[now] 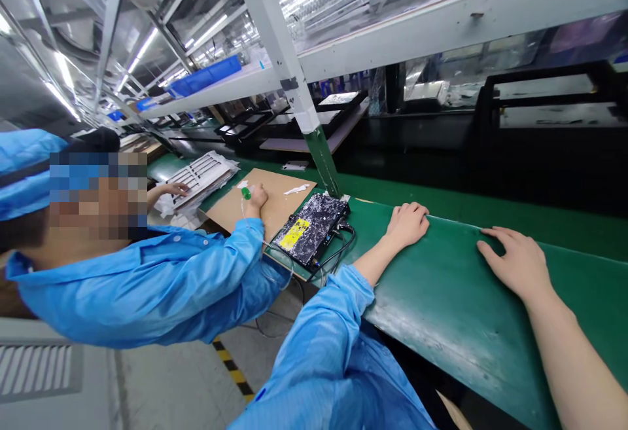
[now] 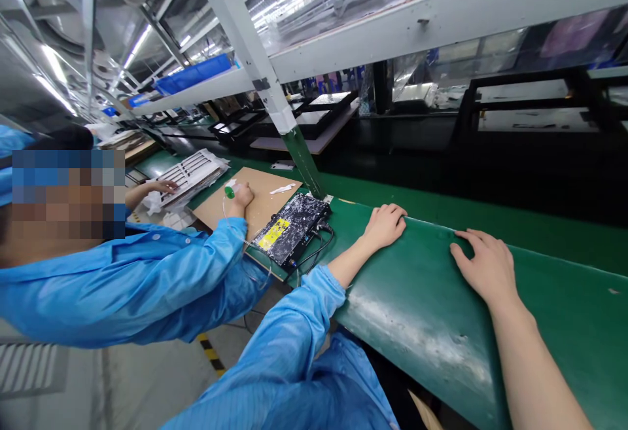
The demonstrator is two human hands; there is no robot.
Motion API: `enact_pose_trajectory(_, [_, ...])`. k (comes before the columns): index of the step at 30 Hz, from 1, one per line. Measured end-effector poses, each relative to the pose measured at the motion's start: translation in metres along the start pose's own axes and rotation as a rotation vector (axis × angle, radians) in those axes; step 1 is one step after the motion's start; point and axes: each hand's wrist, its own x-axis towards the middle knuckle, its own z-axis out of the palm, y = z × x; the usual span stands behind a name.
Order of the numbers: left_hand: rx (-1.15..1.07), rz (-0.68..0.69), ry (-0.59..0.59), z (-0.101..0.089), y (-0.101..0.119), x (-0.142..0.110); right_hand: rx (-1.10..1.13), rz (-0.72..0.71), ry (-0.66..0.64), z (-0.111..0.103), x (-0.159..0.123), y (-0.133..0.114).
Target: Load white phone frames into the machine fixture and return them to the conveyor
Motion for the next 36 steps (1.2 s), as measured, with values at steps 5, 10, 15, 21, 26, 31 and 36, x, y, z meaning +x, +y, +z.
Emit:
enact_pose_trajectory(5, [0.007, -0.004, -0.005, 0.0003, 0.0003, -0.0001, -0.004, 0.01, -0.01, -0.0001, -0.0004, -0.0007])
enact_pose_trajectory(10, [0.013, 0.005, -0.005, 0.0, 0.0003, -0.0003, -0.014, 0.001, -0.019, -0.0002, -0.0003, 0.001])
enact_pose_trajectory(15, [0.018, 0.008, -0.005, -0.0006, 0.0001, -0.0005, -0.022, -0.012, -0.006, 0.0017, -0.0003, 0.0025])
enact_pose_trajectory(21, [0.018, 0.003, -0.007, -0.0009, 0.0003, -0.0004, -0.026, -0.022, 0.004, 0.0025, -0.0011, 0.0024])
enact_pose_trajectory(26, [0.01, 0.001, -0.009, -0.0015, 0.0007, -0.0007, -0.003, -0.003, 0.0, 0.0, -0.0014, -0.0009])
enact_pose_trajectory(31, [0.003, -0.003, -0.007, -0.0022, 0.0014, -0.0009, -0.003, 0.002, -0.005, -0.0003, -0.0016, -0.0013])
enact_pose_trajectory(36, [0.001, -0.003, -0.007, -0.0033, 0.0019, -0.0011, 0.005, -0.016, 0.007, 0.0028, -0.0011, 0.0022])
